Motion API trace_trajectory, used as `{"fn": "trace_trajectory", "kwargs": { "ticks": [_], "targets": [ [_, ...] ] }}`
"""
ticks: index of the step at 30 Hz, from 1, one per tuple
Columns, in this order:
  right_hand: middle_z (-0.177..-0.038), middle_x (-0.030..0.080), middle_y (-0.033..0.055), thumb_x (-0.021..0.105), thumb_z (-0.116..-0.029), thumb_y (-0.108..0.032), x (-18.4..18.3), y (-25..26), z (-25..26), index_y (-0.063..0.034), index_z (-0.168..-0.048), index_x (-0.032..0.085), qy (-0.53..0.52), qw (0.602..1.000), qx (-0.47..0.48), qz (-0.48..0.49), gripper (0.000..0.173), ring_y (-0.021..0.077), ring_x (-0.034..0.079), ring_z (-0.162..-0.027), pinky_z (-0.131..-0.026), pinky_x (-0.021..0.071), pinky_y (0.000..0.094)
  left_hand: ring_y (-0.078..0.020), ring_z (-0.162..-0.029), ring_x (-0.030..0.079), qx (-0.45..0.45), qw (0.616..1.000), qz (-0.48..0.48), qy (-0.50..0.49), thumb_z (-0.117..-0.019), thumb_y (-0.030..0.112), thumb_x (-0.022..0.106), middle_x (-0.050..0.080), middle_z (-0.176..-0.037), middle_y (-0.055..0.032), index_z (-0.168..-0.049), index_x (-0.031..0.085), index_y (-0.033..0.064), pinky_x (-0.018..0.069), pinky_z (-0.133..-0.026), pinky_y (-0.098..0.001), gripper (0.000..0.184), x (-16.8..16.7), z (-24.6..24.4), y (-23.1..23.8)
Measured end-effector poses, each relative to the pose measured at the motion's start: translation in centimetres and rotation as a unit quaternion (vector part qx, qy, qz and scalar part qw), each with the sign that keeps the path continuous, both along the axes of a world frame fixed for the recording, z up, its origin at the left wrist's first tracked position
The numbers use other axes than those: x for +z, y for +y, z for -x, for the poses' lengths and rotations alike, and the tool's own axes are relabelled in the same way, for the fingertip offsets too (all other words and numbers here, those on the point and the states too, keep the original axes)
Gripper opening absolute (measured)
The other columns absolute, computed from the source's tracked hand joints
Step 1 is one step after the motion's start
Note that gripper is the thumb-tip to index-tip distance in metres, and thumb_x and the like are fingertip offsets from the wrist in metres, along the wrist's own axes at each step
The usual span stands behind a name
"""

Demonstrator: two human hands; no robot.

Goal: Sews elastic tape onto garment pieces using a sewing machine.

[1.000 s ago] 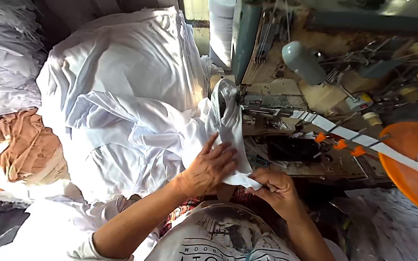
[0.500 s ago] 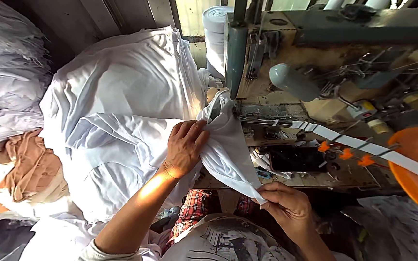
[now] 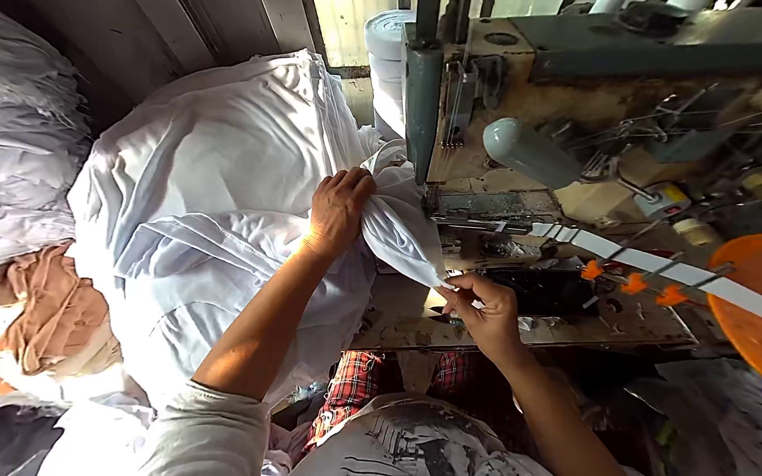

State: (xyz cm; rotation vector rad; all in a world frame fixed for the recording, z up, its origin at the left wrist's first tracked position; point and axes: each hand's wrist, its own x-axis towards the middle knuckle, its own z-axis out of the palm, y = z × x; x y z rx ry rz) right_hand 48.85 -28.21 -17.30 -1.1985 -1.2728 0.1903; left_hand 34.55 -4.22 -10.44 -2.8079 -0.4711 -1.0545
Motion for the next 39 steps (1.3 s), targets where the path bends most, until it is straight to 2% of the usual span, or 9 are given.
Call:
{"fn": "trace_trajectory", "kwargs": {
  "ticks": [10,12,14,16,19,23,27,33,39],
  "targets": [
    [-0.101,0.075,0.0100,0.071,-0.0908,0.001,0.4,5.0,-1.3,0.0074,-0.096,0.071,0.055,0.997,0.029,-0.047,0.008,0.0054,0.070,-0.068,-0.063,0.0622,0.0216,-0.0377,-0.101,0.069,-0.038,0.987,0.062,-0.144,-0.0879,-0.004,0.053,0.068,-0.109,-0.0242,-0.091,0.061,-0.0056,0.0551,-0.083,-0.0502,0.009,0.1,-0.1,3.9],
    [-0.107,0.074,0.0107,0.069,-0.0920,0.002,0.6,5.3,-1.4,0.0067,-0.097,0.071,0.080,0.996,0.040,-0.024,0.007,0.0055,0.069,-0.064,-0.058,0.0613,0.0217,-0.0427,-0.106,0.066,0.008,0.994,0.047,-0.094,-0.0835,-0.005,0.059,0.066,-0.113,-0.0264,-0.095,0.061,-0.0057,0.0535,-0.084,-0.0553,0.012,0.7,0.5,3.6],
    [-0.110,0.074,0.0118,0.067,-0.0931,0.003,0.6,5.4,-1.6,0.0070,-0.099,0.071,0.090,0.995,0.052,-0.013,0.008,0.0054,0.069,-0.063,-0.056,0.0608,0.0216,-0.0539,-0.122,0.055,0.055,0.993,0.097,0.044,-0.0731,-0.009,0.073,0.060,-0.127,-0.0330,-0.110,0.065,-0.0089,0.0425,-0.097,-0.0702,0.038,2.6,1.3,1.1],
    [-0.110,0.073,0.0119,0.066,-0.0932,0.004,0.5,5.5,-1.7,0.0077,-0.099,0.071,0.089,0.994,0.054,-0.017,0.008,0.0049,0.068,-0.064,-0.056,0.0607,0.0212,-0.0486,-0.129,0.053,-0.003,0.990,0.086,0.114,-0.0727,0.000,0.076,0.061,-0.134,-0.0270,-0.117,0.068,-0.0042,0.0385,-0.105,-0.0679,0.045,3.6,1.1,-2.5],
    [-0.105,0.074,0.0092,0.067,-0.0913,0.006,0.0,5.4,-1.7,0.0064,-0.098,0.072,0.089,0.994,0.051,-0.038,0.008,0.0038,0.068,-0.063,-0.056,0.0605,0.0207,-0.0286,-0.119,0.065,-0.190,0.974,0.042,0.115,-0.0836,0.017,0.059,0.072,-0.118,-0.0102,-0.108,0.074,0.0052,0.0440,-0.109,-0.0508,0.030,1.7,-0.6,-5.9],
    [-0.102,0.075,0.0126,0.066,-0.0900,0.008,-0.9,5.5,-1.7,0.0087,-0.094,0.073,0.050,0.995,0.023,-0.087,0.008,0.0042,0.069,-0.067,-0.059,0.0603,0.0191,-0.0257,-0.088,0.064,-0.197,0.976,-0.018,0.094,-0.0947,0.017,0.055,0.066,-0.086,-0.0072,-0.093,0.073,0.0074,0.0491,-0.083,-0.0426,0.021,0.0,-1.2,-5.6],
    [-0.109,0.074,0.0162,0.063,-0.0951,0.003,-1.0,5.0,-2.0,0.0089,-0.100,0.073,-0.028,0.997,-0.012,-0.072,0.012,0.0048,0.069,-0.070,-0.062,0.0601,0.0185,-0.0275,-0.101,0.067,-0.185,0.975,-0.082,0.092,-0.0965,0.011,0.053,0.072,-0.109,-0.0113,-0.098,0.077,0.0056,0.0520,-0.089,-0.0413,0.024,-0.5,-0.6,-6.0],
    [-0.119,0.073,0.0156,0.066,-0.0976,-0.014,0.1,4.1,-1.8,0.0003,-0.113,0.076,-0.205,0.970,-0.129,0.006,0.023,0.0125,0.071,-0.078,-0.067,0.0579,0.0241,-0.0283,-0.108,0.067,-0.127,0.984,-0.104,0.075,-0.1006,0.016,0.049,0.073,-0.114,-0.0118,-0.109,0.075,0.0021,0.0496,-0.094,-0.0428,0.031,-1.4,-1.4,-6.2],
    [-0.116,0.071,0.0217,0.064,-0.0984,-0.014,-1.3,0.6,-0.1,0.0024,-0.104,0.075,-0.242,0.958,-0.152,-0.003,0.021,0.0146,0.071,-0.085,-0.073,0.0581,0.0210,-0.0340,-0.135,0.056,-0.053,0.993,-0.001,0.110,-0.1056,0.031,0.039,0.063,-0.140,-0.0178,-0.129,0.067,-0.0021,0.0390,-0.115,-0.0527,0.050,-1.8,-2.0,-5.9]
  ]
}}
